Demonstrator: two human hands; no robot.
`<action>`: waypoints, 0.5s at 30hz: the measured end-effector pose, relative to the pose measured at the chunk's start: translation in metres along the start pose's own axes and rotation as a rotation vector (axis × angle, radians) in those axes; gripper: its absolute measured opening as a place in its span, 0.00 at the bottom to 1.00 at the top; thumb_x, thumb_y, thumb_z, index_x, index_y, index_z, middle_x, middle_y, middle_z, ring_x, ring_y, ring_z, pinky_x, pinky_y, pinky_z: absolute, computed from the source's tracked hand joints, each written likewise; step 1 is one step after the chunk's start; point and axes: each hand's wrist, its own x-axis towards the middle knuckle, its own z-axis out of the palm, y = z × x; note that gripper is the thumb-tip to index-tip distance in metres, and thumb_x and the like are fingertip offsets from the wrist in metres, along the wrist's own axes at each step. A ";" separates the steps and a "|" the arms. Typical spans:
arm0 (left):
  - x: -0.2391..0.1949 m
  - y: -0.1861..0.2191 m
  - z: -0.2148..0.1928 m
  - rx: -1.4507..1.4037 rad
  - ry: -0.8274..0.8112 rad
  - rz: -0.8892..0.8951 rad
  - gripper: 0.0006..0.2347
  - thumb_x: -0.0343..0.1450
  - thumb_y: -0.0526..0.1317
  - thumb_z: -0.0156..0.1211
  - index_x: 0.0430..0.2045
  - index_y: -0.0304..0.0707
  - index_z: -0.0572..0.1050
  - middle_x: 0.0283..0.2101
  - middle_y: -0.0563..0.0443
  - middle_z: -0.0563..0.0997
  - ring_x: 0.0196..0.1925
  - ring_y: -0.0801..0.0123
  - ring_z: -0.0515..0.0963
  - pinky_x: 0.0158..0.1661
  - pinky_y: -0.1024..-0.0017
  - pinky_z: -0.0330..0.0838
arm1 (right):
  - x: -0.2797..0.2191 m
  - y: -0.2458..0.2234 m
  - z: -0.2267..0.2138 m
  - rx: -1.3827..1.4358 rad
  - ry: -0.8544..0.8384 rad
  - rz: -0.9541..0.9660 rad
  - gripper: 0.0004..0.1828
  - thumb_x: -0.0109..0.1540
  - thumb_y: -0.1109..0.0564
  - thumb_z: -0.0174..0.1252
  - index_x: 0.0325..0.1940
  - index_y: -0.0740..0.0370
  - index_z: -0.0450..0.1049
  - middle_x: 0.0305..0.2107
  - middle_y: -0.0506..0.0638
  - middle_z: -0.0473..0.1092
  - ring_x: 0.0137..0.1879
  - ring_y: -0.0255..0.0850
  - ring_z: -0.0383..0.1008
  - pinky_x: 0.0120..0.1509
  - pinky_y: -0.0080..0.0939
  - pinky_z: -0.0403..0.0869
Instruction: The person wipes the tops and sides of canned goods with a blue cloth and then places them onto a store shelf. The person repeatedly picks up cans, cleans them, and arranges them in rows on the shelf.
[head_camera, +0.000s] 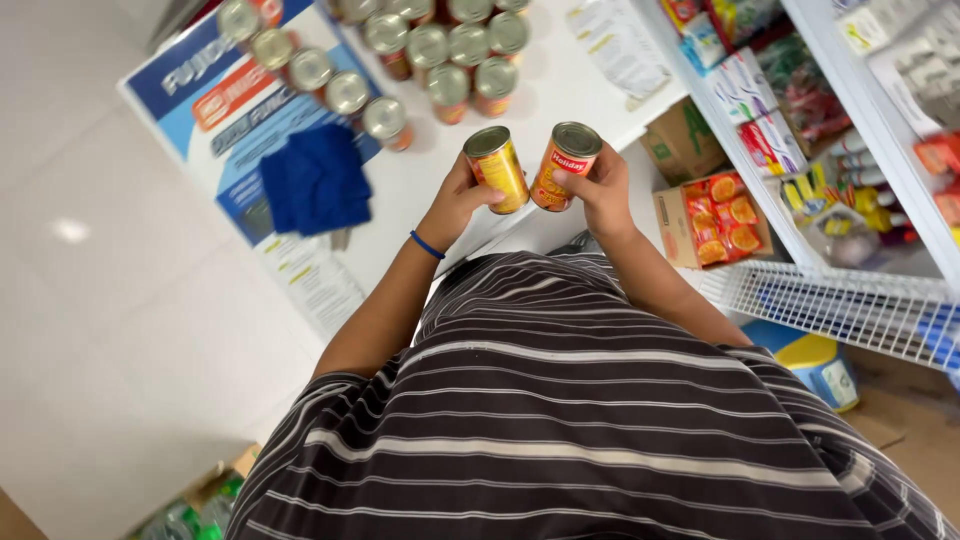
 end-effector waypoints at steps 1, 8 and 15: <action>0.015 0.000 0.015 -0.047 -0.043 -0.025 0.29 0.66 0.28 0.67 0.62 0.38 0.62 0.57 0.44 0.75 0.59 0.59 0.76 0.61 0.58 0.68 | 0.001 -0.006 -0.017 0.033 0.048 -0.013 0.28 0.52 0.60 0.76 0.52 0.65 0.73 0.41 0.54 0.75 0.51 0.41 0.76 0.59 0.46 0.74; 0.121 -0.039 0.128 -0.170 -0.265 -0.089 0.24 0.68 0.35 0.66 0.58 0.38 0.64 0.51 0.38 0.79 0.51 0.55 0.83 0.49 0.59 0.80 | -0.003 -0.058 -0.128 0.230 0.335 -0.084 0.23 0.52 0.57 0.69 0.47 0.70 0.73 0.32 0.62 0.75 0.38 0.48 0.80 0.43 0.52 0.80; 0.209 -0.101 0.244 -0.247 -0.385 -0.126 0.27 0.67 0.31 0.66 0.61 0.33 0.63 0.52 0.37 0.78 0.51 0.53 0.82 0.49 0.52 0.80 | 0.008 -0.081 -0.261 0.209 0.462 -0.163 0.23 0.52 0.56 0.67 0.47 0.72 0.72 0.30 0.64 0.75 0.34 0.51 0.81 0.37 0.54 0.80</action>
